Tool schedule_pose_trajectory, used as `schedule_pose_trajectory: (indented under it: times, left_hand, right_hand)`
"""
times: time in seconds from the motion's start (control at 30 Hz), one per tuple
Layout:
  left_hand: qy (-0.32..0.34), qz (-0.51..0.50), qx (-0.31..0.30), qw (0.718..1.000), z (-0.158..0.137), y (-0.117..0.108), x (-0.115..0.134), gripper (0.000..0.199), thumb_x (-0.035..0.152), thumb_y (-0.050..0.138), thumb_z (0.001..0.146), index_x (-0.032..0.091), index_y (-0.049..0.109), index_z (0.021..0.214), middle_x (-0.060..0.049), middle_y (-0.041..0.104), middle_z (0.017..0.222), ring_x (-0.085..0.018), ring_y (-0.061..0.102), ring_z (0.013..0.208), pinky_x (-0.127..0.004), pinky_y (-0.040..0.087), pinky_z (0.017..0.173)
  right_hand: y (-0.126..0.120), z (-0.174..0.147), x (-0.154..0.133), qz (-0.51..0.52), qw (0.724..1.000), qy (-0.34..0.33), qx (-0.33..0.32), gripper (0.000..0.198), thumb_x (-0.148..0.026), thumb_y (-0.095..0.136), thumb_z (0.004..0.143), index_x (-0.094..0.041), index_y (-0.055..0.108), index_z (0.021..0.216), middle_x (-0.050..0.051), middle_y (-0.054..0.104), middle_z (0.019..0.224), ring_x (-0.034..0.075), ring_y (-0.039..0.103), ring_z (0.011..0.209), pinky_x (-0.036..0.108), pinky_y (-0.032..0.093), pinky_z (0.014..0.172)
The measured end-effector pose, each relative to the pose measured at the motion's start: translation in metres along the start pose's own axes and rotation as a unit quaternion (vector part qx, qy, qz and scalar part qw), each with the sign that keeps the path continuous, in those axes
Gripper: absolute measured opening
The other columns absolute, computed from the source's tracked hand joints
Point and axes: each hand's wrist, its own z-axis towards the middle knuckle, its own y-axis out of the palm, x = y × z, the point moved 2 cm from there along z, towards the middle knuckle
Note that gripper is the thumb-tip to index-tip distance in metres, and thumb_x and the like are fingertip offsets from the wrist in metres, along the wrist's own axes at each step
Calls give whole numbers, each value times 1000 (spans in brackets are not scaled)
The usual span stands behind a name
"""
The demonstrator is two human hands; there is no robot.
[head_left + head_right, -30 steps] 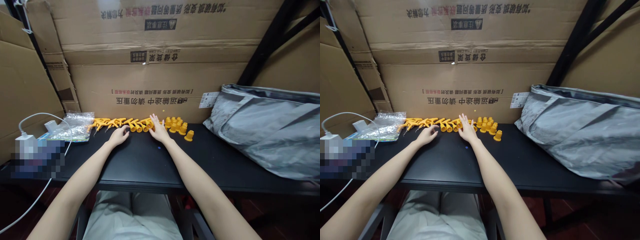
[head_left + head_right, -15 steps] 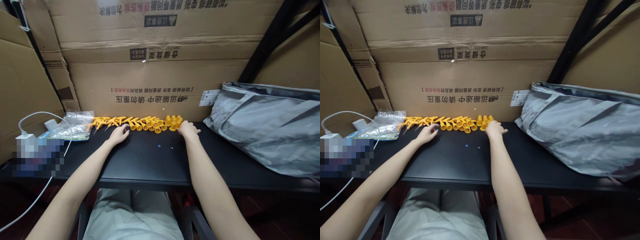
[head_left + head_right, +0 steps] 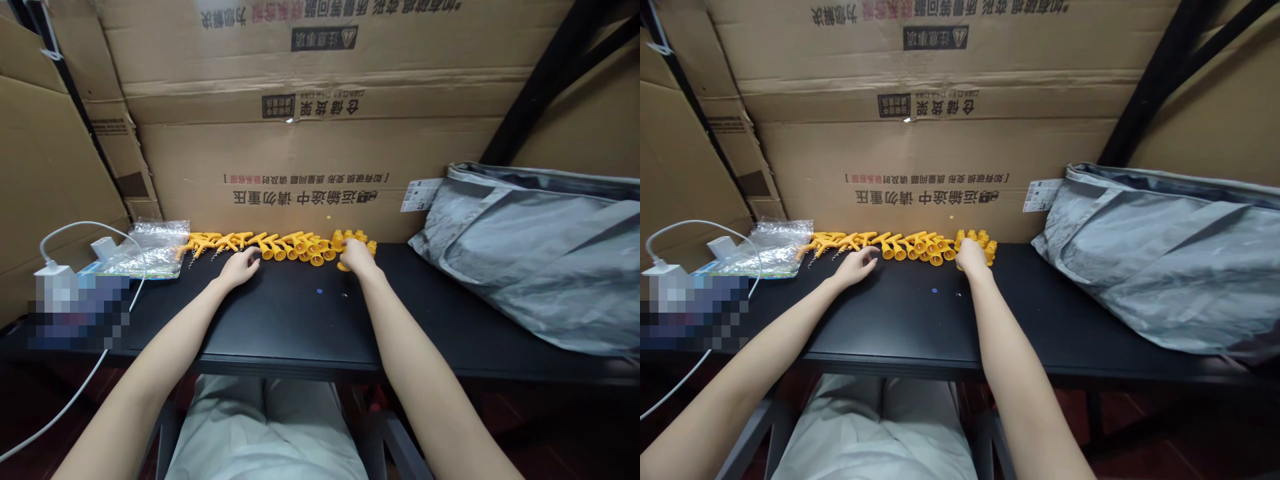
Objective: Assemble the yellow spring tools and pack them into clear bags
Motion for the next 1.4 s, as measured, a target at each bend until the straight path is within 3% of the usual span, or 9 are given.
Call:
schedule_pose_trajectory:
  times: [0.13,0.37,0.53,0.67,0.77,0.83,0.93,1.2,1.4]
  left_hand:
    - [2,3,6,1000,0,0,0,32,26,47,83,20,60,111,-1,66,73,-15,59,66,-26,45,67]
    - [-13,51,15,998,2,-4,-1,23,25,48,82,21,67,94,-3,68,77,-17,61,70,-28,46,69]
    - [-119,114,101,981,4,-28,-17,24,23,46,83,20,66,96,-8,68,97,-23,61,92,-33,47,82]
    - [-247,170,158,941,0,-46,-45,33,23,48,81,16,59,111,-17,60,117,-33,51,115,-48,40,93]
    - [-346,180,148,909,-6,-50,-68,41,25,54,76,15,54,116,-22,54,124,-40,43,121,-58,34,95]
    - [-373,176,117,903,-8,-48,-80,39,25,58,73,17,56,112,-20,55,123,-40,42,121,-61,30,97]
    - [-369,178,92,907,-10,-44,-89,32,22,58,73,19,61,105,-19,55,123,-39,42,123,-61,25,101]
    - [-336,201,113,913,-12,-42,-95,29,16,51,78,21,65,103,-17,56,120,-36,45,120,-59,25,102]
    - [-324,202,176,907,-12,-47,-84,32,13,46,79,17,62,107,-17,59,116,-32,49,117,-52,30,100]
  right_hand:
    - [8,2,0,26,999,-28,39,51,-22,62,76,-20,57,126,17,61,118,32,54,115,48,41,93]
    - [9,-2,-7,6,1000,-17,5,40,-10,55,75,-15,65,114,17,67,105,30,61,103,41,47,86]
    - [7,-6,-12,-8,1000,-24,15,35,-12,54,77,-14,67,110,17,69,99,29,63,101,39,48,86]
    - [0,-12,-19,-19,999,-2,33,35,-16,47,82,-12,66,111,19,68,101,31,63,99,41,48,84]
    - [-4,-15,-21,-26,999,25,36,35,-18,45,84,-9,65,112,23,66,106,35,62,102,45,48,84]
    - [-3,-16,-20,-29,999,34,25,36,-19,47,84,-9,64,114,24,65,107,37,62,102,48,47,83]
    - [-1,-15,-17,-33,999,38,5,40,-21,52,83,-10,60,120,23,65,108,37,61,103,48,47,83]
    - [-4,-20,-22,-52,998,33,-25,40,-28,55,85,-8,59,118,25,63,110,37,61,105,45,47,84]
    - [-8,-23,-26,-72,996,40,-44,39,-31,52,87,-8,58,118,22,63,112,33,60,108,40,47,86]
